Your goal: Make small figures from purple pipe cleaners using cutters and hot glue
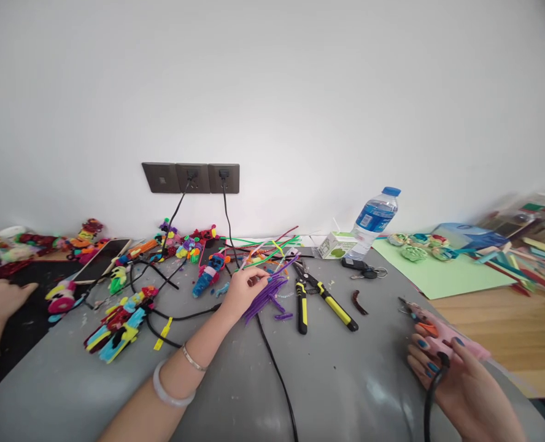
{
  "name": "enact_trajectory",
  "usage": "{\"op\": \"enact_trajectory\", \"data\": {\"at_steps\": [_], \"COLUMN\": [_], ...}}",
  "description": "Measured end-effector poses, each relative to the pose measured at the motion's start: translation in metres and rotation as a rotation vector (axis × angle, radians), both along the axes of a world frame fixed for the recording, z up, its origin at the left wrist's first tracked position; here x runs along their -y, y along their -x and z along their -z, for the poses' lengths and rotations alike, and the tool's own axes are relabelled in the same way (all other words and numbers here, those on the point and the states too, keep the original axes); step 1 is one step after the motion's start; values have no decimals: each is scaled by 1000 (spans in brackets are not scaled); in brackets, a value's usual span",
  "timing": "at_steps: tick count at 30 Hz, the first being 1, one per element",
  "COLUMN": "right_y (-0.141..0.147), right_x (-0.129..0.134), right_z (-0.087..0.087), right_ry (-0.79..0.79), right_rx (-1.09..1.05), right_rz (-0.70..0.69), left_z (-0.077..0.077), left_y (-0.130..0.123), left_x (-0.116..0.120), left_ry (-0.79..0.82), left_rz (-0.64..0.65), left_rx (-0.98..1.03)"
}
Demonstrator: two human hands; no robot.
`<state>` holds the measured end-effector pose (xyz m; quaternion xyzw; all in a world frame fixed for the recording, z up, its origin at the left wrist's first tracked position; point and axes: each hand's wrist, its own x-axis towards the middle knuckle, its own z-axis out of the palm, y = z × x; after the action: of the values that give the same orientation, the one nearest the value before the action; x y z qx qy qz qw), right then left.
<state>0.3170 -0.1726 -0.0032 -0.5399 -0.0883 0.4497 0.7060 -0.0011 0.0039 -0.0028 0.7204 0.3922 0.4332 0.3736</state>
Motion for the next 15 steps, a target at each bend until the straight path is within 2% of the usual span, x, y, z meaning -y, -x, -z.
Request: {"op": "enact_trajectory", "data": {"at_steps": [6,12,13,15], "right_y": [-1,-3,-4,-9], "right_x": [15,23,22,20], "right_z": [4,4,6,11], "right_ry": [316,547,582,596], "right_rx": [240,568,612,759], "right_rz": [-146,-326,-335,-258], "left_z": [-1,-2,-2,-3], "left_y": [1,1,1,1], "left_x": [0,1,2,2], "left_ry": [2,-4,-2,6], "left_rz": [-11,10,13,9], "left_rx": [4,-13,-13,-13]}}
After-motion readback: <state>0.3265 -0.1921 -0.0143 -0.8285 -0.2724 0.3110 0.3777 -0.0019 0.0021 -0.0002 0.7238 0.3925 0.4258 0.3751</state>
